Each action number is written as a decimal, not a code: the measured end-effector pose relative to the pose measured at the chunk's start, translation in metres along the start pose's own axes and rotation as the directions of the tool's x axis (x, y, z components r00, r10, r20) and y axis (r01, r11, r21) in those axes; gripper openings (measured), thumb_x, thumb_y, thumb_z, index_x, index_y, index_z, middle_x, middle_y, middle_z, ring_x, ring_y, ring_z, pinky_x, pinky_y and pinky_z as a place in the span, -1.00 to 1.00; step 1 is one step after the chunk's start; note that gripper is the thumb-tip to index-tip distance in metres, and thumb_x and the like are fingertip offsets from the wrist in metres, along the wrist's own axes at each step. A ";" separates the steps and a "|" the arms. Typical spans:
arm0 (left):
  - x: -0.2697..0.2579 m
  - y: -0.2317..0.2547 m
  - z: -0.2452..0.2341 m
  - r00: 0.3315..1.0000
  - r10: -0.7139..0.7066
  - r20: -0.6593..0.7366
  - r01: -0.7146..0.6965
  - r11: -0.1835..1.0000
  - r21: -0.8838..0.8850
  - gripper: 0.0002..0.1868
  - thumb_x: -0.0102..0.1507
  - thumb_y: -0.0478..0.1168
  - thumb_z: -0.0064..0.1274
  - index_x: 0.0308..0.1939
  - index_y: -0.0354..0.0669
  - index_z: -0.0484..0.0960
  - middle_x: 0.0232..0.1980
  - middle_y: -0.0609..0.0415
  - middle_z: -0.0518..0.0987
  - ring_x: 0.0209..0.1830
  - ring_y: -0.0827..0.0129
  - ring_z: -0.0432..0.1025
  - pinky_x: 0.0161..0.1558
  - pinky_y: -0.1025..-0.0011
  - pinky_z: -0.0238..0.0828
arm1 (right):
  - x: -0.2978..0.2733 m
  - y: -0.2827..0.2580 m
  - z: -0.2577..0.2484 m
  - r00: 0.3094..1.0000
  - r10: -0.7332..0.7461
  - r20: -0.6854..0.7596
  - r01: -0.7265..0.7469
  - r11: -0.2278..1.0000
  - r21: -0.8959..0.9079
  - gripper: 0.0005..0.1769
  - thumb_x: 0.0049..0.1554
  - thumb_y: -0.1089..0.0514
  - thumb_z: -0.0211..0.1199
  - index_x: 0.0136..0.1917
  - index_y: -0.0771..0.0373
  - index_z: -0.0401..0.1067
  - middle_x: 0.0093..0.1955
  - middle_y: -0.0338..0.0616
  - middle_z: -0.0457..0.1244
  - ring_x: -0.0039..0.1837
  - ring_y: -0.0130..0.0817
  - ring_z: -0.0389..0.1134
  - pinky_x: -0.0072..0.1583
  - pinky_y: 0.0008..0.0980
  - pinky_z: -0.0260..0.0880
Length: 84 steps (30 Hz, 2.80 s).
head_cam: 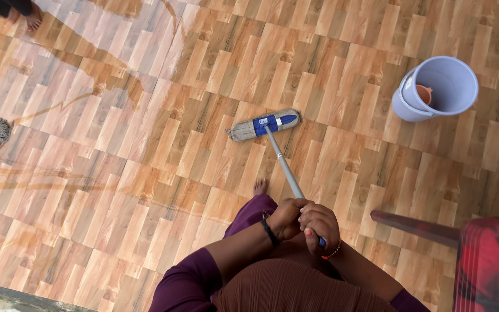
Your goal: The person mops a tiled floor using a blue and grey flat mop. They move the mop back and forth across the surface, cleaning around a bucket and a red table with items on it. The person is barefoot during the task.
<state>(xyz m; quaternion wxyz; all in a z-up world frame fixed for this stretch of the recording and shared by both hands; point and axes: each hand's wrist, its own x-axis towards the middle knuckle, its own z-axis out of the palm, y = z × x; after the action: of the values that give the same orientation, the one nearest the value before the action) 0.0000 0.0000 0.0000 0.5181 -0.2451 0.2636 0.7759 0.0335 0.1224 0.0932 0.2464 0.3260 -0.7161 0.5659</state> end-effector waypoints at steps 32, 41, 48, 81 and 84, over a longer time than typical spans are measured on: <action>0.302 0.471 -0.077 0.878 0.419 -0.230 -0.381 0.904 0.195 -0.63 0.27 -0.21 0.12 0.06 -0.36 0.41 -0.18 -0.06 0.60 -0.25 0.27 0.54 -0.22 0.32 0.56 | 0.228 0.477 0.037 0.953 0.289 0.087 -0.241 0.902 -0.359 -0.89 0.15 0.23 0.23 -0.16 0.33 0.42 -0.03 0.03 0.32 0.11 -0.03 0.37 0.17 -0.15 0.38; 0.200 0.323 -0.019 0.731 0.668 -0.140 -0.257 0.459 0.850 -0.52 0.43 -0.06 0.00 0.33 -0.26 0.36 -0.03 -0.08 0.60 -0.01 0.14 0.52 0.06 0.24 0.43 | 0.157 0.323 -0.010 0.934 0.352 0.056 -0.303 0.868 -0.393 -0.90 0.18 0.23 0.19 -0.19 0.26 0.44 -0.07 -0.15 0.37 0.11 -0.20 0.41 0.11 -0.21 0.18; 0.092 0.156 0.073 0.264 0.730 0.631 -0.461 -0.479 0.747 -0.27 0.10 -0.21 0.16 0.35 -0.31 0.34 0.28 -0.37 0.42 0.29 -0.28 0.29 0.29 0.10 0.20 | 0.097 0.137 -0.069 0.936 0.348 0.050 -0.297 0.859 -0.416 -0.90 0.16 0.27 0.19 -0.21 0.27 0.45 -0.12 -0.12 0.40 0.04 -0.20 0.42 0.12 -0.21 0.19; 0.223 0.114 0.135 0.253 0.250 0.935 -0.774 -0.527 0.350 -0.72 0.08 -0.03 0.25 -0.40 -0.04 0.48 -0.42 0.10 0.49 -0.33 0.08 0.47 -0.21 0.13 0.38 | 0.090 0.118 -0.181 0.977 -0.012 -0.212 0.010 1.000 -0.011 -0.59 0.37 0.07 -0.08 -0.32 0.20 0.09 -0.48 -0.26 0.10 -0.45 -0.39 0.18 -0.31 -0.30 0.25; 0.255 0.168 0.135 0.247 0.264 0.933 -0.749 -0.558 0.356 -0.77 0.12 -0.03 0.22 -0.34 -0.04 0.56 -0.36 0.10 0.55 -0.33 0.08 0.48 -0.22 0.13 0.40 | 0.107 0.183 -0.187 0.985 0.003 -0.171 -0.004 1.000 -0.006 -0.66 0.29 0.15 -0.04 -0.32 0.21 0.10 -0.47 -0.22 0.12 -0.43 -0.35 0.18 -0.32 -0.28 0.22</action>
<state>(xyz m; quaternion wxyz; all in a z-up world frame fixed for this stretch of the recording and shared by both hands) -0.2587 0.2073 -0.0410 -0.0198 0.5332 0.6747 0.5100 -0.1772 0.3103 0.0962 0.3070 0.2742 -0.6948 0.5898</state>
